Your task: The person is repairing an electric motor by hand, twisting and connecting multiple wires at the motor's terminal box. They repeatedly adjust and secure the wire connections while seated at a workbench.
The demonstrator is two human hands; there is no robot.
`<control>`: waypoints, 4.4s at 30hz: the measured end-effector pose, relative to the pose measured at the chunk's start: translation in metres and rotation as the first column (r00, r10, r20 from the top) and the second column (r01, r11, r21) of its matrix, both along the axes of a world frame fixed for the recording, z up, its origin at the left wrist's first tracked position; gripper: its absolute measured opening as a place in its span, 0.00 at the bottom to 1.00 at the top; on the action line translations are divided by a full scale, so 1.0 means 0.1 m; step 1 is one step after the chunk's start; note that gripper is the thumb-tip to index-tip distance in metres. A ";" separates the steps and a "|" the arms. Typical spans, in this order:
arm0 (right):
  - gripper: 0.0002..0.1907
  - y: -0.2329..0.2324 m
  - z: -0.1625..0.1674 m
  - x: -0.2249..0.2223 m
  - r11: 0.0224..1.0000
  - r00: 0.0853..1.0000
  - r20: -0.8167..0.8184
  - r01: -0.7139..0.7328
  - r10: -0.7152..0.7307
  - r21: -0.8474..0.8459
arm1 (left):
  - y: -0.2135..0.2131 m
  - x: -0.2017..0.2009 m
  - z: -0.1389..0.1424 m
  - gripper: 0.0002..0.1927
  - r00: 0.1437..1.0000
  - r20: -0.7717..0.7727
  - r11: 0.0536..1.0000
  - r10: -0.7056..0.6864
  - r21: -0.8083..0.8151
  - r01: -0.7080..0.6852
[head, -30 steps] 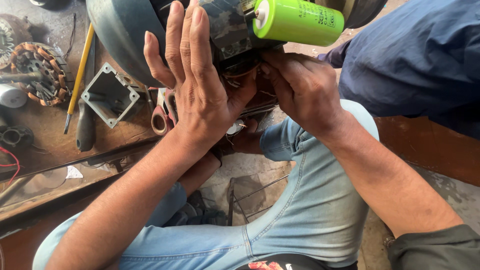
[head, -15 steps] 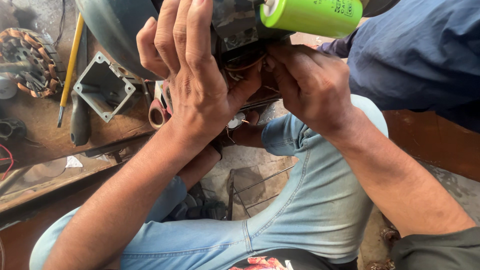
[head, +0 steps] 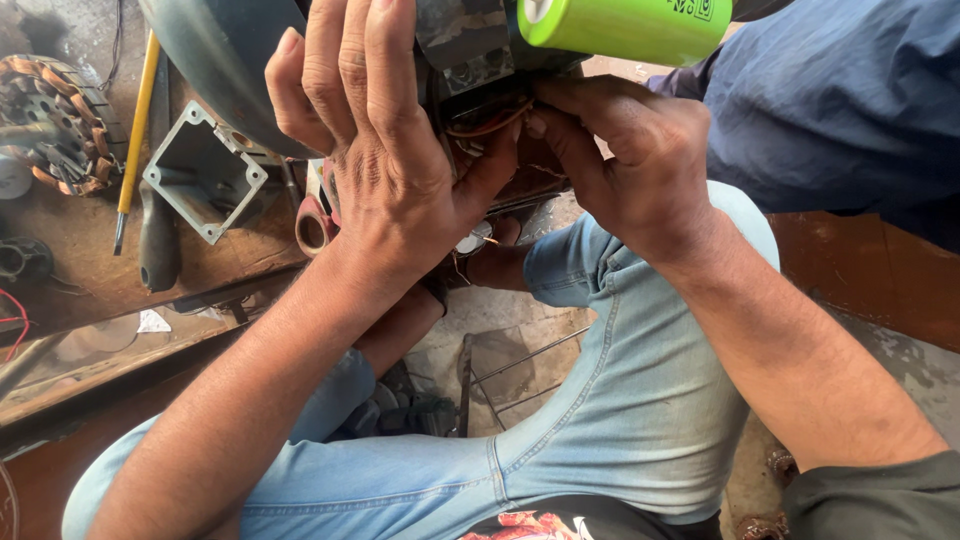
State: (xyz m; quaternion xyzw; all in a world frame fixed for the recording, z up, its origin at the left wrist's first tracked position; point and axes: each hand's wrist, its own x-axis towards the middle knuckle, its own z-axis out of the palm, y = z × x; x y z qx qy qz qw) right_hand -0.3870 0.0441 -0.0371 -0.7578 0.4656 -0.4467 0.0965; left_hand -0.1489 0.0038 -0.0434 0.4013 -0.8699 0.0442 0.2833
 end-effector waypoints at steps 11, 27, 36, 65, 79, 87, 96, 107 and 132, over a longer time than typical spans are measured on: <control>0.05 -0.02 0.02 0.01 1.000 1.000 0.009 -0.012 0.012 -0.007 | 0.02 0.01 -0.09 0.58 0.999 -0.015 1.000 -0.030 0.000 0.030; 0.04 -0.04 0.07 0.00 0.999 0.999 -0.041 -0.020 0.018 -0.043 | 0.01 0.04 -0.01 0.56 0.996 -0.029 0.996 -0.084 0.016 0.084; 0.07 0.02 0.09 0.04 0.998 0.999 -0.049 -0.001 -0.002 -0.062 | 0.03 0.00 0.01 0.55 0.995 -0.068 0.995 -0.068 0.072 0.073; 0.05 0.10 0.16 0.09 0.994 0.998 -0.022 0.064 -0.066 -0.084 | 0.04 -0.01 0.08 0.49 0.999 -0.022 0.998 -0.024 -0.056 0.023; 0.07 0.27 0.20 0.62 0.867 0.633 0.661 0.034 -0.403 0.497 | 0.23 -0.04 0.58 0.17 0.983 0.043 0.950 -0.177 -0.254 0.182; 0.07 0.24 0.28 0.87 0.760 0.342 0.726 -0.053 -0.596 0.648 | 0.21 0.55 0.92 0.19 0.881 0.140 0.856 -0.452 -0.208 0.473; 0.03 0.18 0.39 1.01 0.740 0.323 0.705 -0.019 -0.632 0.672 | 0.48 1.14 1.08 0.14 0.900 -0.007 0.881 -0.436 -0.207 0.425; 0.02 0.14 0.53 1.08 0.721 0.438 0.664 -0.050 -0.607 0.692 | 0.49 1.59 1.06 0.13 0.902 -0.201 0.923 -0.383 -0.134 0.362; 0.04 0.20 0.52 0.90 0.734 0.620 0.607 -0.072 -0.498 0.676 | 0.58 1.56 1.08 0.18 0.893 -0.201 0.916 -0.402 -0.081 0.394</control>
